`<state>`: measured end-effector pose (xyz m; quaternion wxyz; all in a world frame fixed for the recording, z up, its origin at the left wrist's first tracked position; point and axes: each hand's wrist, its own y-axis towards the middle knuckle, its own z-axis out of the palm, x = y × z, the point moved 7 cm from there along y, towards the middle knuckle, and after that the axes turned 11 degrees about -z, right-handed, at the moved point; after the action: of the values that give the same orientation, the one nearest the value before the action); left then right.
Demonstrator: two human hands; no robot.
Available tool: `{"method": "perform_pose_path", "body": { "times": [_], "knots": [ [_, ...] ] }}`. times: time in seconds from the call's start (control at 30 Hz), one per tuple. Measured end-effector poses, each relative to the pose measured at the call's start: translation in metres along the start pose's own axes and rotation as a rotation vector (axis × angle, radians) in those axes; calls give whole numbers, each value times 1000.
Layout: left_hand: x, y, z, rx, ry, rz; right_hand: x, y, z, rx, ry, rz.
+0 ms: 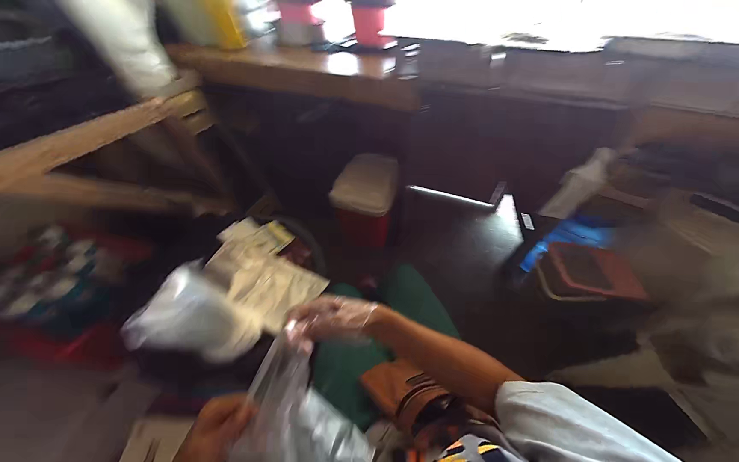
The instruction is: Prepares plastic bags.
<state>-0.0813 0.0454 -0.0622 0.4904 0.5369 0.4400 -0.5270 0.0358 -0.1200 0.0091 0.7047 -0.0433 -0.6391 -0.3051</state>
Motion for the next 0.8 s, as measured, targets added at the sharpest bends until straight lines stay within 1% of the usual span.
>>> {"method": "perform_pose_path", "body": {
  "times": [0.03, 0.07, 0.13, 0.17, 0.2, 0.23, 0.33, 0.4, 0.47, 0.5, 0.57, 0.63, 0.67, 0.73, 0.77, 0.8],
  "knots": [
    [4, 8, -4, 13, -39, 35, -11, 7, -9, -40, 12, 78],
    [5, 14, -12, -67, -77, 45, -23, 16, -18, -77, 17, 135],
    [6, 22, -37, -416, -152, -44, -45, 41, -33, -191, 41, 178],
    [2, 27, -48, -562, -178, -104, -53, 58, -40, -233, 49, 181],
    [-5, 34, -58, -668, -193, -125, -58, 77, -45, -258, 43, 175],
    [-14, 41, -68, -745, -201, -98, -58, 96, -47, -270, 22, 164],
    [-38, 60, -99, -924, -185, 68, -58, 151, -48, -280, 10, 88],
    [-48, 66, -116, -1042, -140, 142, -62, 179, -43, -316, 29, 115],
    [-44, 66, -128, -1135, -54, 158, -73, 198, -38, -322, -48, 163],
    [-35, 64, -132, -1172, -26, 122, -81, 202, -37, -303, -139, 188],
    [-5, 58, -133, -1200, -35, -55, -100, 198, -34, -236, -404, 254],
    [35, 52, -127, -1211, -79, -246, -122, 181, -31, -160, -530, 343],
    [57, 49, -123, -1220, -80, -313, -137, 169, -31, -142, -559, 374],
    [98, 45, -118, -1233, 18, -381, -177, 152, -35, -108, -640, 447],
    [113, 45, -119, -1229, 100, -402, -193, 147, -37, -111, -654, 470],
    [117, 47, -121, -1223, 157, -414, -202, 145, -39, -136, -641, 475]
  ]
}}
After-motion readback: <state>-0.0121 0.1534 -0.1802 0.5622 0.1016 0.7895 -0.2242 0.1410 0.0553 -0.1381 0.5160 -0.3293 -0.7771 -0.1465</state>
